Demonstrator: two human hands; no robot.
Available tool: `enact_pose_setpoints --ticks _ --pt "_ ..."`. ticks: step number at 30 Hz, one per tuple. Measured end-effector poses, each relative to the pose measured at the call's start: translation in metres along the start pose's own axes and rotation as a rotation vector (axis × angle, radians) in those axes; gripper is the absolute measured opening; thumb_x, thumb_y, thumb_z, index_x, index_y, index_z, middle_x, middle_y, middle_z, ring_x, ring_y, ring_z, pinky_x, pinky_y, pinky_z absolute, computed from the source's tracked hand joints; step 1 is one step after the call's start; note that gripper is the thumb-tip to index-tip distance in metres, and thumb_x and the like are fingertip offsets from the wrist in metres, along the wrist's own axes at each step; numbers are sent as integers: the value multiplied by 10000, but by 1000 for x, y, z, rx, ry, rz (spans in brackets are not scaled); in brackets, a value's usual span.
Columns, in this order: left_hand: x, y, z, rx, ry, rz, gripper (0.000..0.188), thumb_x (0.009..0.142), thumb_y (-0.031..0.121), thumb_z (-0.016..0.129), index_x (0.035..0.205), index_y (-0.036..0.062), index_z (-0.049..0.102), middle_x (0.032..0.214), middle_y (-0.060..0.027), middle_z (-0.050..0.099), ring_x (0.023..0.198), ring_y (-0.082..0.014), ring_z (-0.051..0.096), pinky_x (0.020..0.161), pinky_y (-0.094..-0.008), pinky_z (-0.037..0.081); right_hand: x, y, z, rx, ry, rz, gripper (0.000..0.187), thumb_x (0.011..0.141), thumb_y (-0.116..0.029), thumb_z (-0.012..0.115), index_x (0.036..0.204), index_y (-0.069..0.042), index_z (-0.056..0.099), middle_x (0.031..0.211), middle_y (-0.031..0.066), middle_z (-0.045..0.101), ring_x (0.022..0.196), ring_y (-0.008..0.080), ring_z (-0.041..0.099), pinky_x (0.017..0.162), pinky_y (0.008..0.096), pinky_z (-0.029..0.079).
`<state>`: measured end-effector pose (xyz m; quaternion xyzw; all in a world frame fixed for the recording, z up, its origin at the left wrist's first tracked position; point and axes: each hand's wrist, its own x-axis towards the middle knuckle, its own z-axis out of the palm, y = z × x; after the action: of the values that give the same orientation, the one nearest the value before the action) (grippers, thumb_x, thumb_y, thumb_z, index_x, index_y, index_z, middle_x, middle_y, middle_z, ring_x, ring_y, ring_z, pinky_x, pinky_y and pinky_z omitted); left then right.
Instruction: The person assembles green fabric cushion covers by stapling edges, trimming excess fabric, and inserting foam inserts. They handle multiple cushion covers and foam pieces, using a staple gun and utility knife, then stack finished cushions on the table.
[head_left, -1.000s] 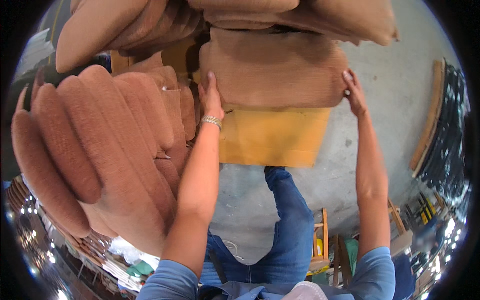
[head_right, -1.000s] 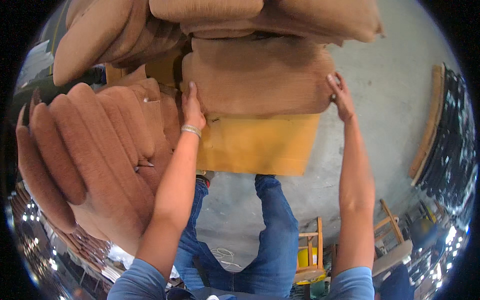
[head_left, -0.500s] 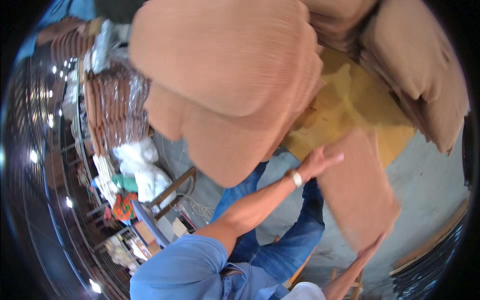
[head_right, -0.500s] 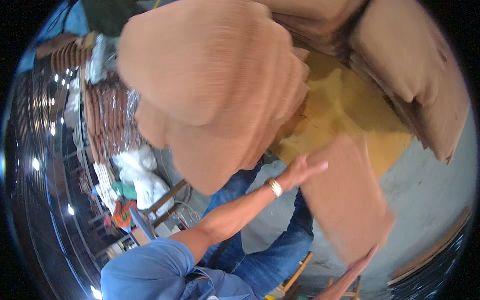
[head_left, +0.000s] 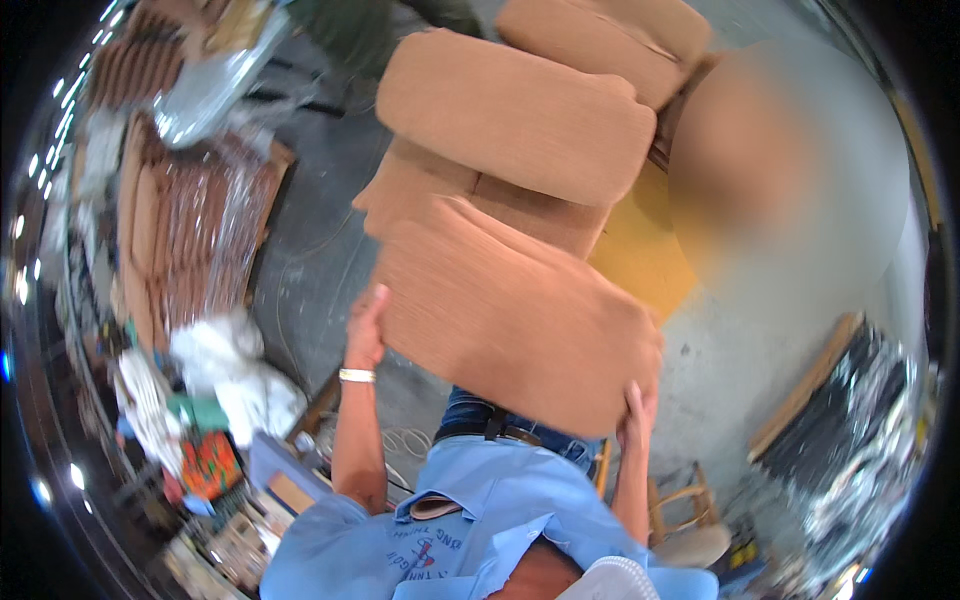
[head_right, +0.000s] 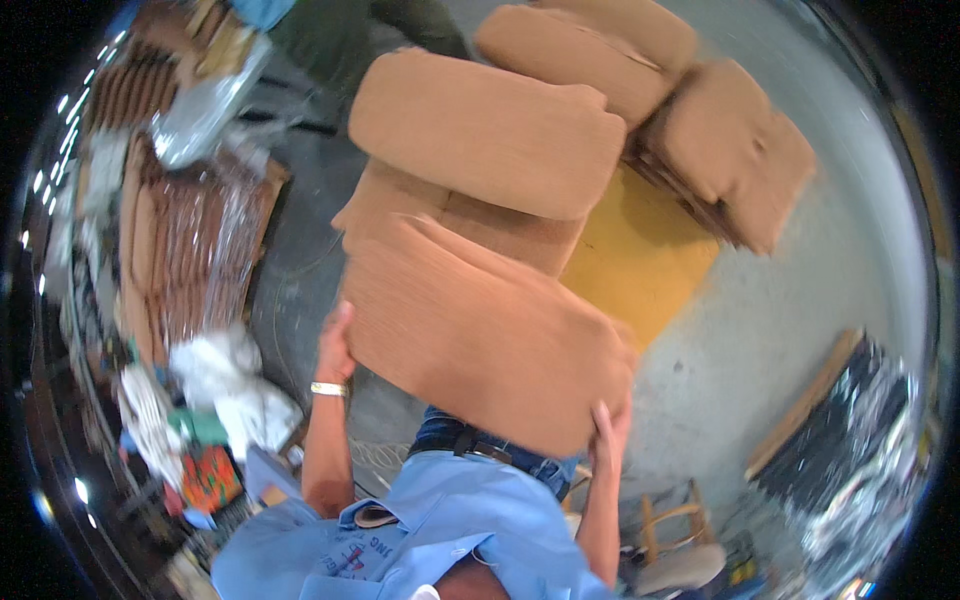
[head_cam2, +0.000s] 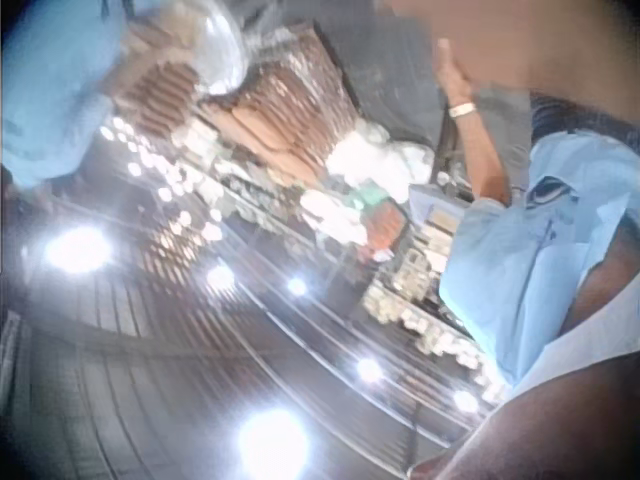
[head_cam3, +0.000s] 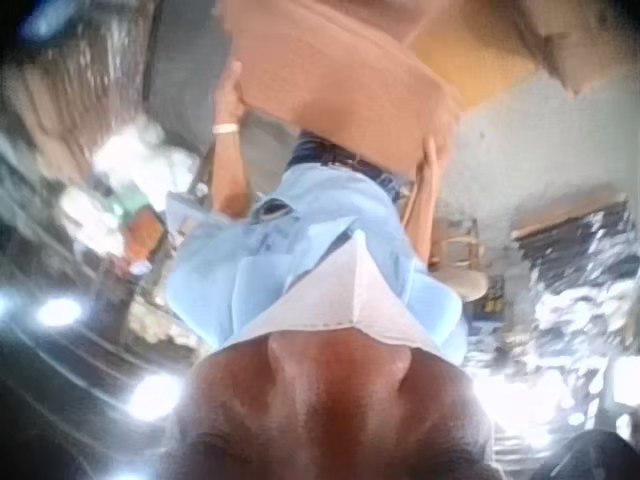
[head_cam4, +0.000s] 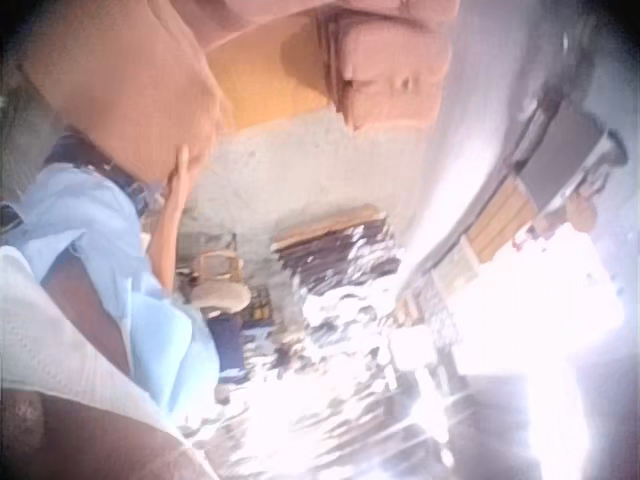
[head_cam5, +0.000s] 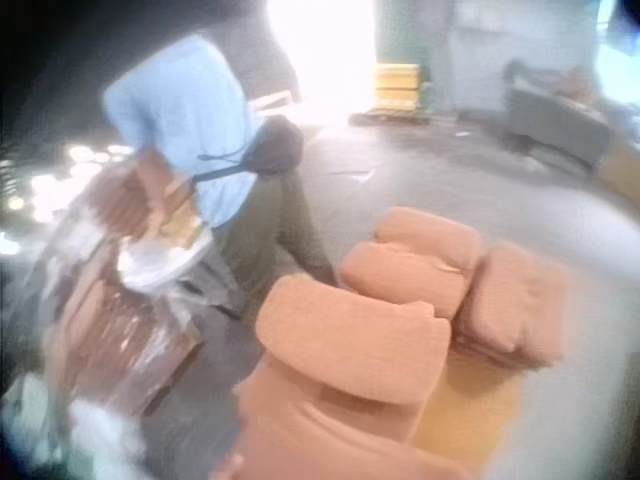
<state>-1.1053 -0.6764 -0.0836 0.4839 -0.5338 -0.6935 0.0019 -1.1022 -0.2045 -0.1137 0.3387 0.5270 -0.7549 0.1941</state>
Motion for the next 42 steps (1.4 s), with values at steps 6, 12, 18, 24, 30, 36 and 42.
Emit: enact_pose_setpoints --ticks 6,12,18,24,30,36,42 --pt "154 68 -44 33 -245 44 646 1037 437 614 1479 -18 495 1497 -106 547 1345 -238 535 1125 -413 431 86 22 147 -45 62 -66 720 901 -300 802 1456 31 484 1333 175 642 1187 252 650 998 374 539" --pt "136 71 -6 308 -484 11 925 1010 676 463 1639 52 198 1667 -175 290 1502 -355 346 1216 -524 317 112 26 161 -378 376 -229 979 829 -684 733 1457 31 504 1441 272 562 1355 387 529 1143 466 416" --pt "161 69 32 877 -497 389 780 1040 562 519 1574 17 359 1565 -193 433 1404 -336 463 1146 -445 404 0 47 135 -337 518 -379 752 941 -556 654 1433 2 544 1383 242 621 1279 393 594 1098 457 465" --pt "47 99 233 926 -947 1128 675 1046 486 558 1537 38 440 1475 -179 539 1314 -304 553 1069 -410 470 -151 264 66 145 1093 -88 570 947 -484 678 1313 -48 661 1241 186 720 1144 314 691 972 432 540" --pt "-189 7 357 477 -1641 1079 412 1077 208 579 1378 -74 574 1300 -171 659 1181 -250 613 1042 -342 485 -309 465 109 351 1425 391 471 926 -489 653 1124 -71 743 1159 184 736 1092 380 693 926 492 547" --pt "-429 -246 218 986 -2348 851 367 1049 201 629 1340 -23 624 1175 -107 714 1054 -186 644 956 -353 518 -371 592 199 686 1234 519 400 942 -421 635 868 -56 779 819 132 759 692 262 730 668 421 598" --pt "-432 -375 32 1489 -2888 1054 576 927 448 730 1331 42 666 1243 -221 712 1060 -333 721 943 -420 560 -379 604 113 1093 1352 210 331 971 -273 684 1233 -70 676 1052 107 750 773 208 735 642 356 598"
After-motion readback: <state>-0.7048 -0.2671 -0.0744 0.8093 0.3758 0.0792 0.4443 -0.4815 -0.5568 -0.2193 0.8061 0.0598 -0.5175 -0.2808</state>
